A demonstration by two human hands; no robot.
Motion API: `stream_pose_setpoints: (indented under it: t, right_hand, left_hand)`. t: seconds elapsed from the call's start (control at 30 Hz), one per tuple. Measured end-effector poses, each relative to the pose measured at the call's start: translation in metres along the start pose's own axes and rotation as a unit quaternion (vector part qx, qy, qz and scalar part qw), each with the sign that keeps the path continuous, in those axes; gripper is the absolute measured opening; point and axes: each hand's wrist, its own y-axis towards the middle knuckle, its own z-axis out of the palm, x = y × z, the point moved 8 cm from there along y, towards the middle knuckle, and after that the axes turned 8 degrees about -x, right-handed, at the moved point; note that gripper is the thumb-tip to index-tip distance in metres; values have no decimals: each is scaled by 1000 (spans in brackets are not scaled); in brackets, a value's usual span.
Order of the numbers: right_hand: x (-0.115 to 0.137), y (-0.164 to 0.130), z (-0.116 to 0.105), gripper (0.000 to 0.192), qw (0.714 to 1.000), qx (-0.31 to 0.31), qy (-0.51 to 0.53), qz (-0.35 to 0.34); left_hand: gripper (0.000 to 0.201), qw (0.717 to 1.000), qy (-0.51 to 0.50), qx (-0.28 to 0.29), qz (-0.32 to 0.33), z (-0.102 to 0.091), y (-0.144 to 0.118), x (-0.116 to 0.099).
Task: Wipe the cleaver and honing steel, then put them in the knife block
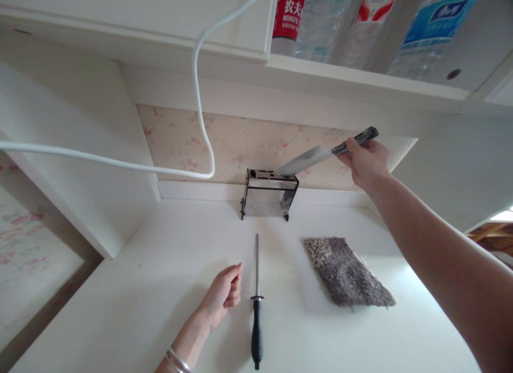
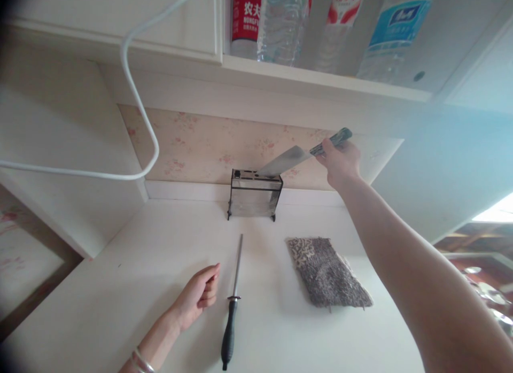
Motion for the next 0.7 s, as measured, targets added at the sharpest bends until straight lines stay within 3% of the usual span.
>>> stream_pose_setpoints:
  t: [0.33, 0.7]
  right_hand:
    - [6, -1, 7, 8, 999, -6, -34, 19]
    - [-4, 3, 29, 32, 989, 47, -138, -27]
  left_hand:
    - [44, 1000, 5, 0, 3, 1, -2, -2]
    - [42, 1000, -2, 3, 7, 0, 0, -2]
